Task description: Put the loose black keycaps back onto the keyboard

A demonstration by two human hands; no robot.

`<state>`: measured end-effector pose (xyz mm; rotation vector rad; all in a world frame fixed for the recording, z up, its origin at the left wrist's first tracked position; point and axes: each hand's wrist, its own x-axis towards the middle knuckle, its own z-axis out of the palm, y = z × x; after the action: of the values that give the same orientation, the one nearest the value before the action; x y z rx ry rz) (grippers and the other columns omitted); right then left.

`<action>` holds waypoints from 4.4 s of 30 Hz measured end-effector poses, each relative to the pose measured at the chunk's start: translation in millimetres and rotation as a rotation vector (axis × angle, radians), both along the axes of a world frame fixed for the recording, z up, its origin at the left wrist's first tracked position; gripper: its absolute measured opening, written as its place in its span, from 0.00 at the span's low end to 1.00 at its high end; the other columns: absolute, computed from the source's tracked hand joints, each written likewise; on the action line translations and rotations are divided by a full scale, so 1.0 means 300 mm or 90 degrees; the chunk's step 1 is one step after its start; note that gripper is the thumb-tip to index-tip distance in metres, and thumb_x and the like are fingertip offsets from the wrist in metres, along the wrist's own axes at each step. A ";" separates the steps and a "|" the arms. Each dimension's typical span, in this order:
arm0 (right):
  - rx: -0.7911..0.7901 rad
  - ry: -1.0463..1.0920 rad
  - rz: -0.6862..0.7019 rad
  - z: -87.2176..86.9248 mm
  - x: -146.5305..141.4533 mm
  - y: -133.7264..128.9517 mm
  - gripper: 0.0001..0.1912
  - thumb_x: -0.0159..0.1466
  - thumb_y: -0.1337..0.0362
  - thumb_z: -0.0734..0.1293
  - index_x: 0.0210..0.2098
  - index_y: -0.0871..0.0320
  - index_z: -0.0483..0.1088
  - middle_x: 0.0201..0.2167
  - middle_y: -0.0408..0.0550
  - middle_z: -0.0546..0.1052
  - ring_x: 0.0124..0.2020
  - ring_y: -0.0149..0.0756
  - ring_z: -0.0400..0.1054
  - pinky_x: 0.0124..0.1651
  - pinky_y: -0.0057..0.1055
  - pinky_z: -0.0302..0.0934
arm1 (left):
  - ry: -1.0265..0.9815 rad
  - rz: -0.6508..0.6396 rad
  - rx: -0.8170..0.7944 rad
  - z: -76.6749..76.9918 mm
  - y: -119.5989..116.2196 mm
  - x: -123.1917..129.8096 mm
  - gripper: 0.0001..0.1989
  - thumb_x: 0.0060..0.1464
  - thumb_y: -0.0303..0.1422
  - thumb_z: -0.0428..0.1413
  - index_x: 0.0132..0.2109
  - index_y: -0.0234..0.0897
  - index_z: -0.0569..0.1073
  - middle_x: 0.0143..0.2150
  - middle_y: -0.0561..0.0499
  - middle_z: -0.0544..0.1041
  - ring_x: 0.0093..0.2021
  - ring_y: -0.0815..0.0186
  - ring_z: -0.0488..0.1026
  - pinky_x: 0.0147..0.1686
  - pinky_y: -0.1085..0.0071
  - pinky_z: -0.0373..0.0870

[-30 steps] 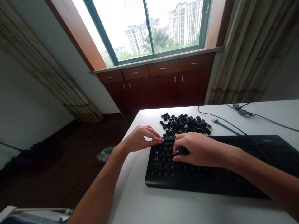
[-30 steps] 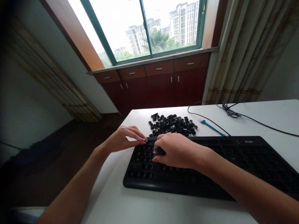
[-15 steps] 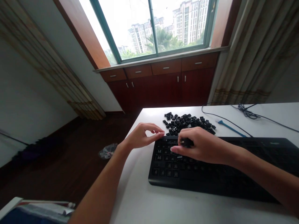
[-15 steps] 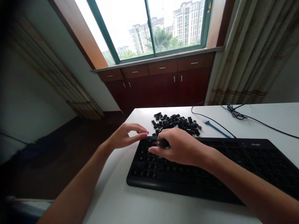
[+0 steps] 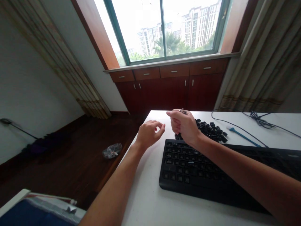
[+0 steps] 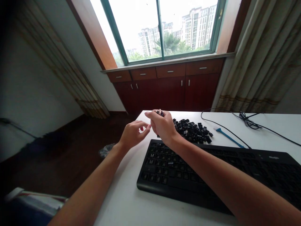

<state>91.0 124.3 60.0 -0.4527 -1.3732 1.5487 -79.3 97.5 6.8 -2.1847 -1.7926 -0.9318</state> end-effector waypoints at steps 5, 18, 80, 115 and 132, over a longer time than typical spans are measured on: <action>0.043 0.012 0.027 -0.044 -0.033 -0.029 0.24 0.58 0.59 0.68 0.12 0.55 0.55 0.10 0.33 0.54 0.12 0.22 0.45 0.16 0.26 0.40 | 0.005 0.044 0.024 0.014 -0.005 0.001 0.11 0.60 0.36 0.56 0.31 0.37 0.78 0.29 0.51 0.78 0.29 0.66 0.71 0.32 0.70 0.63; 0.314 -0.425 0.048 0.041 0.252 -0.041 0.13 0.63 0.58 0.71 0.26 0.57 0.70 0.20 0.37 0.68 0.21 0.25 0.59 0.24 0.25 0.52 | 0.042 -0.034 0.043 0.006 -0.010 0.032 0.13 0.63 0.37 0.55 0.30 0.38 0.76 0.30 0.52 0.78 0.30 0.67 0.71 0.35 0.69 0.65; 0.650 -0.656 -0.049 -0.171 0.360 -0.017 0.16 0.65 0.73 0.65 0.49 0.53 0.74 0.48 0.43 0.80 0.47 0.40 0.76 0.50 0.38 0.69 | -0.036 -0.361 -0.130 0.024 -0.045 0.092 0.06 0.60 0.31 0.56 0.39 0.38 0.78 0.40 0.46 0.79 0.41 0.62 0.75 0.45 0.64 0.72; 0.665 -0.688 -0.053 -0.182 0.366 -0.029 0.14 0.66 0.72 0.62 0.46 0.52 0.74 0.52 0.41 0.78 0.44 0.37 0.77 0.46 0.35 0.70 | -0.028 -0.380 -0.108 0.010 -0.037 0.076 0.05 0.55 0.27 0.57 0.37 0.36 0.78 0.38 0.47 0.79 0.39 0.63 0.74 0.44 0.66 0.70; 0.102 -0.161 -0.029 0.042 0.164 -0.046 0.26 0.65 0.58 0.68 0.14 0.55 0.57 0.11 0.36 0.56 0.13 0.25 0.48 0.16 0.29 0.42 | -0.060 -0.150 -0.057 -0.006 -0.014 0.065 0.09 0.64 0.34 0.52 0.42 0.38 0.77 0.38 0.49 0.78 0.38 0.65 0.73 0.42 0.66 0.69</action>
<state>140.3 110.5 72.4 -0.5907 -1.6547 1.3655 -59.7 93.4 5.0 -2.4890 -1.6725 -1.0367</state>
